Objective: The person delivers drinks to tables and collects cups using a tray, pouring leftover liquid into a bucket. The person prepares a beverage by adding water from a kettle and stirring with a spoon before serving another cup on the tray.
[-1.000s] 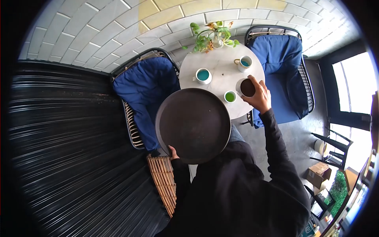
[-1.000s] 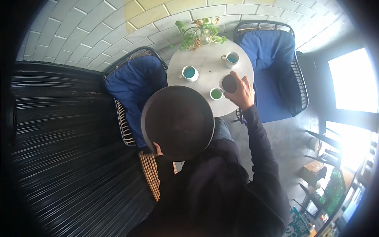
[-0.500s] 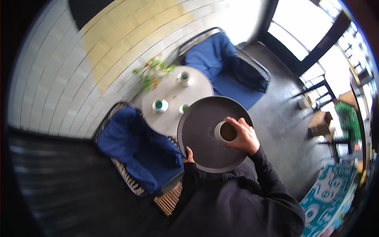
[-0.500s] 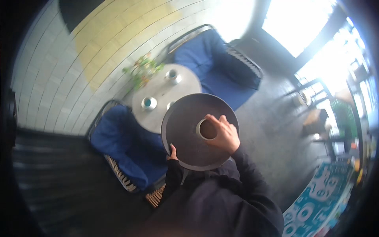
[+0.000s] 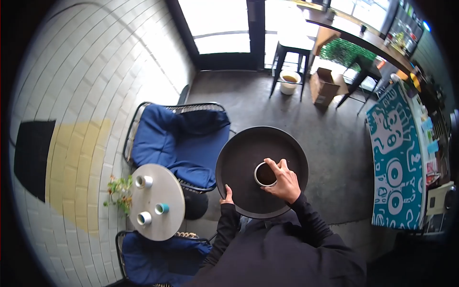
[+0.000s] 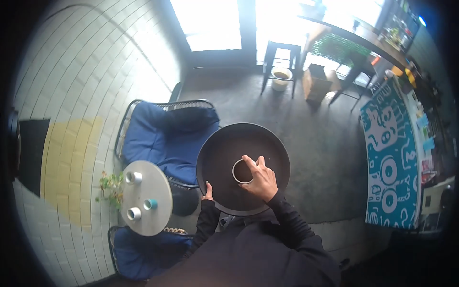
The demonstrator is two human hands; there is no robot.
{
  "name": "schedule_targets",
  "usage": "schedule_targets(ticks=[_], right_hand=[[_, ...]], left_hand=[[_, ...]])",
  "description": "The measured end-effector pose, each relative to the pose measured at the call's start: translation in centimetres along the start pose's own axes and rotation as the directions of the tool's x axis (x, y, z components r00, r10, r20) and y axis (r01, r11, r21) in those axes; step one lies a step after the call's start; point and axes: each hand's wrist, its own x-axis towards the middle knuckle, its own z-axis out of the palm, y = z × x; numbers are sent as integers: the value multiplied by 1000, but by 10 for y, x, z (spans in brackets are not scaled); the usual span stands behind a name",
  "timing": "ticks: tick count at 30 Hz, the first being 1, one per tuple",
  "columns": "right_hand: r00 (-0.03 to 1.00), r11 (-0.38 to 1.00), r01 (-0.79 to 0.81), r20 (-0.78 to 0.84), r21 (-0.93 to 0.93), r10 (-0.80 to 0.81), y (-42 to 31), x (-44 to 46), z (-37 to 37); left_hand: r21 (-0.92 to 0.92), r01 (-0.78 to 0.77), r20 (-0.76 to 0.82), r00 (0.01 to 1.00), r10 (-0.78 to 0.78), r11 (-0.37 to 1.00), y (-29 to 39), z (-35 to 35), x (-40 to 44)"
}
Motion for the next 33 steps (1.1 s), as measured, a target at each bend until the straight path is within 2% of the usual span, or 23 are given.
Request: schedule_targets(ticks=[1,3,5,7,8,10,12,14,18,21,23,26,27,31,33], right_hand=[[1000,1000,-24,-7,-1,24,19,4,-10],[983,993,-9,-183,114,30,61,16,-32],[969,992,18,-248,127,14,101,26,-55],[960,987,-1,-276,164,47,139,40,-74],[961,986,-26,-267,164,70,155,46,-82],[929,979,27,-367,203,50,182,60,-99],[927,964,-30,-352,263,125,200,72,-117],[913,955,-43,-376,294,157,216,86,-129],[894,909,-104,-364,404,263,244,120,-146],[893,883,-127,-334,453,300,268,158,-158],[891,875,-149,-321,461,321,281,188,-170],[891,876,-162,-315,455,328,295,239,-184],[894,863,-175,-290,474,341,298,256,-188],[923,865,-153,-244,478,298,309,325,-206],[929,869,-138,-243,475,280,309,355,-211]], left_hand=[[4,25,37,999,-25,1000,14,29,-10],[-38,89,107,991,-85,995,46,91,-32],[-59,164,150,977,-153,985,45,133,-32],[-48,54,269,962,-39,997,24,176,-10],[-32,73,273,960,-62,997,34,198,-17],[44,73,268,960,-83,996,53,238,-31],[79,36,258,965,-55,996,46,272,-22],[216,97,180,974,-137,971,68,306,-29],[241,127,241,953,-186,962,67,361,9],[208,60,313,941,-125,976,64,403,52],[184,51,410,904,-124,982,86,431,66],[268,-10,366,926,-92,963,130,478,79],[301,40,313,940,-139,953,137,490,91],[316,35,303,943,-136,948,175,534,132],[250,138,295,932,-211,958,200,552,144]])
